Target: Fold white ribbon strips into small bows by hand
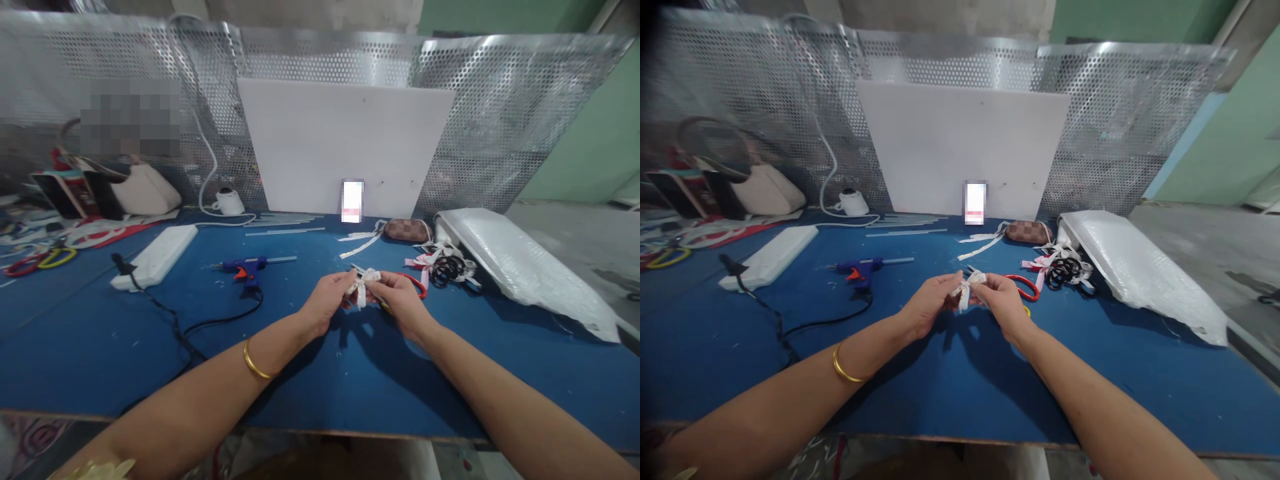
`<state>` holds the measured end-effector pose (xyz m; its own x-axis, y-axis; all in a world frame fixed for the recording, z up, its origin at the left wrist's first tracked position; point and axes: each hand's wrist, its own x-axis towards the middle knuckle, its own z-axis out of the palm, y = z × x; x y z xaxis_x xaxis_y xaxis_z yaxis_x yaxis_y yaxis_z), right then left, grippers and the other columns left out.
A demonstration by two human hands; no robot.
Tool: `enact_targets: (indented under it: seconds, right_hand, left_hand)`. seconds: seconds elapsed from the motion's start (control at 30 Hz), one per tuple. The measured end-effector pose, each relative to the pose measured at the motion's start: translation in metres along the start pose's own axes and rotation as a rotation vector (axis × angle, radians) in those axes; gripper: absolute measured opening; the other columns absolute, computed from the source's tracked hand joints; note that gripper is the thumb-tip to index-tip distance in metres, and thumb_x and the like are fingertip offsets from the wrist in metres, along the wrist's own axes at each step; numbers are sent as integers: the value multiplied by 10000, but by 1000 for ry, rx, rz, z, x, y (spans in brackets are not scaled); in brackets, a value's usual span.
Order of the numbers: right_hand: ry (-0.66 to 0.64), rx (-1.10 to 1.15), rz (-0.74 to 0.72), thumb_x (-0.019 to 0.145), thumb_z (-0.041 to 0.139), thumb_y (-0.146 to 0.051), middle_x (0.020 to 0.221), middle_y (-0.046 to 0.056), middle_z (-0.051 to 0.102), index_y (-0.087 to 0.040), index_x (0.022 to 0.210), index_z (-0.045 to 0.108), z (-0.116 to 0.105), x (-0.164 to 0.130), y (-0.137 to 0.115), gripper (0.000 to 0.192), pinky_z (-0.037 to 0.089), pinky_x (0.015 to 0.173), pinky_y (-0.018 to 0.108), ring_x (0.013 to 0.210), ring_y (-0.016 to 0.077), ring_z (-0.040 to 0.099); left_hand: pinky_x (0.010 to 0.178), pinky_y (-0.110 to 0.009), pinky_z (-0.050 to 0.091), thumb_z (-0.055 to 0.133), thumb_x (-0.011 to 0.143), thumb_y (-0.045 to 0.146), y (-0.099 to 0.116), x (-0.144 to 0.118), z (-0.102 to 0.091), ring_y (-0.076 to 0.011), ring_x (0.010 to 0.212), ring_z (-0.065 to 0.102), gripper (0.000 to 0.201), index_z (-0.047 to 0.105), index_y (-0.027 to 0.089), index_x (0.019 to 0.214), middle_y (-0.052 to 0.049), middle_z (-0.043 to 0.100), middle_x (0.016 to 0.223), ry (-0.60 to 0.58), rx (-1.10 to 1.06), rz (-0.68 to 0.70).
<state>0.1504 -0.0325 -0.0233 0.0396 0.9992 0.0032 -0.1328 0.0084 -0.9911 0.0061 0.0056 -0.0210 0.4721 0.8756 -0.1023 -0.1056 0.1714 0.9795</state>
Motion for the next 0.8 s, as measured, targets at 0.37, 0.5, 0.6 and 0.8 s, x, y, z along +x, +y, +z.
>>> enact_targets:
  seconds: [0.37, 0.5, 0.6, 0.8]
  right_hand:
    - [38, -3, 21, 732, 630, -472, 620, 8, 617, -162, 730, 631, 2, -1, -3, 310, 393, 553, 239, 564, 127, 535]
    - [-36, -82, 38, 731, 637, -466, 631, 14, 624, -151, 678, 633, 4, -4, -5, 319, 398, 572, 232, 571, 112, 545]
    - [-70, -161, 66, 713, 652, -463, 578, 19, 606, -137, 636, 634, 6, -5, -4, 335, 390, 542, 231, 561, 123, 574]
    - [-84, -172, 56, 710, 636, -472, 524, 13, 584, -138, 610, 627, 6, -5, -3, 348, 388, 502, 238, 480, 112, 544]
  left_hand:
    - [562, -213, 373, 651, 678, 391, 6, 0, -3, -107, 629, 513, 235, 652, 162, 732, -10, 620, 685, 183, 91, 98]
    - [564, -216, 366, 659, 670, 362, 7, -1, -2, -102, 618, 501, 213, 668, 154, 717, -4, 620, 665, 239, 100, 110]
    - [555, -215, 353, 670, 661, 359, 6, -1, -1, -98, 596, 494, 215, 669, 147, 702, -6, 617, 638, 226, 98, 86]
    - [531, -221, 347, 666, 661, 440, 5, 0, -4, -107, 575, 508, 299, 666, 146, 718, -25, 611, 629, 140, 68, -12]
